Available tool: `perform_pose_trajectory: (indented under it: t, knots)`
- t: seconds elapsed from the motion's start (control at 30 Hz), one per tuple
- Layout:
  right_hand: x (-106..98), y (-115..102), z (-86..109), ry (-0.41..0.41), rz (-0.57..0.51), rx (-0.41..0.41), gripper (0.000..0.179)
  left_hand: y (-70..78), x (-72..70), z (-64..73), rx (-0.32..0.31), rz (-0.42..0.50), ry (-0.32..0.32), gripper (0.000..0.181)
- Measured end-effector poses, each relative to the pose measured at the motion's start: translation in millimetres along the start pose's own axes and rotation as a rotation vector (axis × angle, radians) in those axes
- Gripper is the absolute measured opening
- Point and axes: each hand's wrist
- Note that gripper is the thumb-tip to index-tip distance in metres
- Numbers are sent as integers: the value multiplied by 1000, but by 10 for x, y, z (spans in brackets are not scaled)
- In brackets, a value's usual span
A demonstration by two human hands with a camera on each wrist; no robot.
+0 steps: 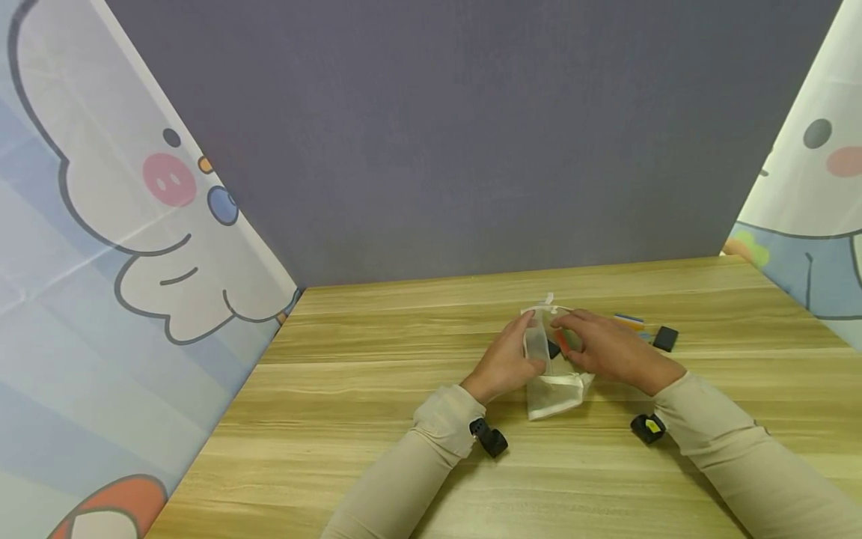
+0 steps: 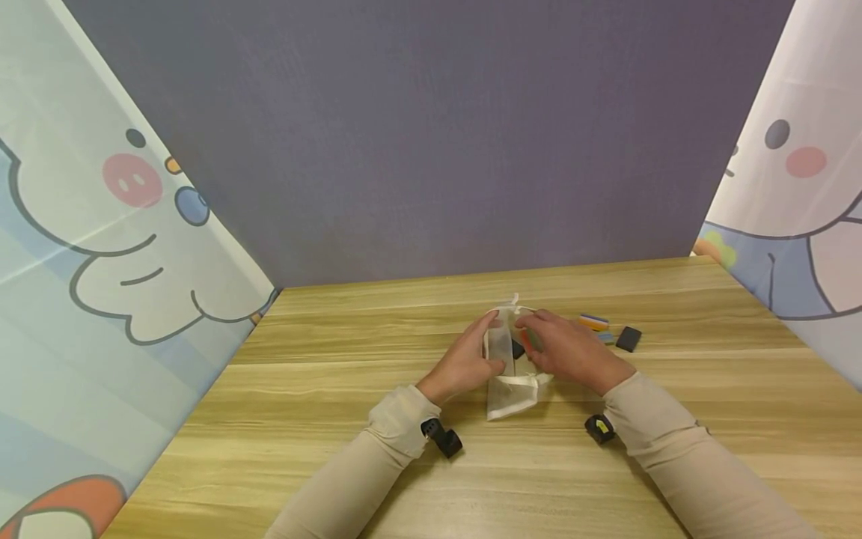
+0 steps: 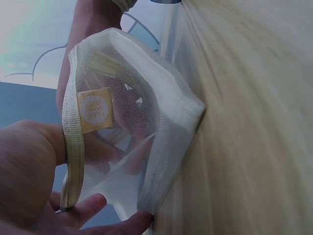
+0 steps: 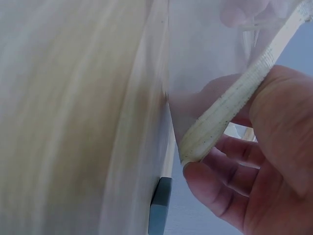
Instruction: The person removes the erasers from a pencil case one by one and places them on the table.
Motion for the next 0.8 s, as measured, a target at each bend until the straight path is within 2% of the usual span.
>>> perform_pose_trajectory:
  t: [0.37,0.6,0.8]
  knots:
    - [-12,-33,-2,48,-7,-8,39,-27,8,-8,-6,3,3,87]
    - [-20,-30,7,44,-63,11,29,-9,11,6,-62,-28,4,89]
    - [-21,-19,-1,93,-39,-9,21,-1,11,15,-82,-56,20,89]
Point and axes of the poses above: each hand's wrist, its own z-axis away from the middle knuckle, its own x-axis out of the palm, y = z × x
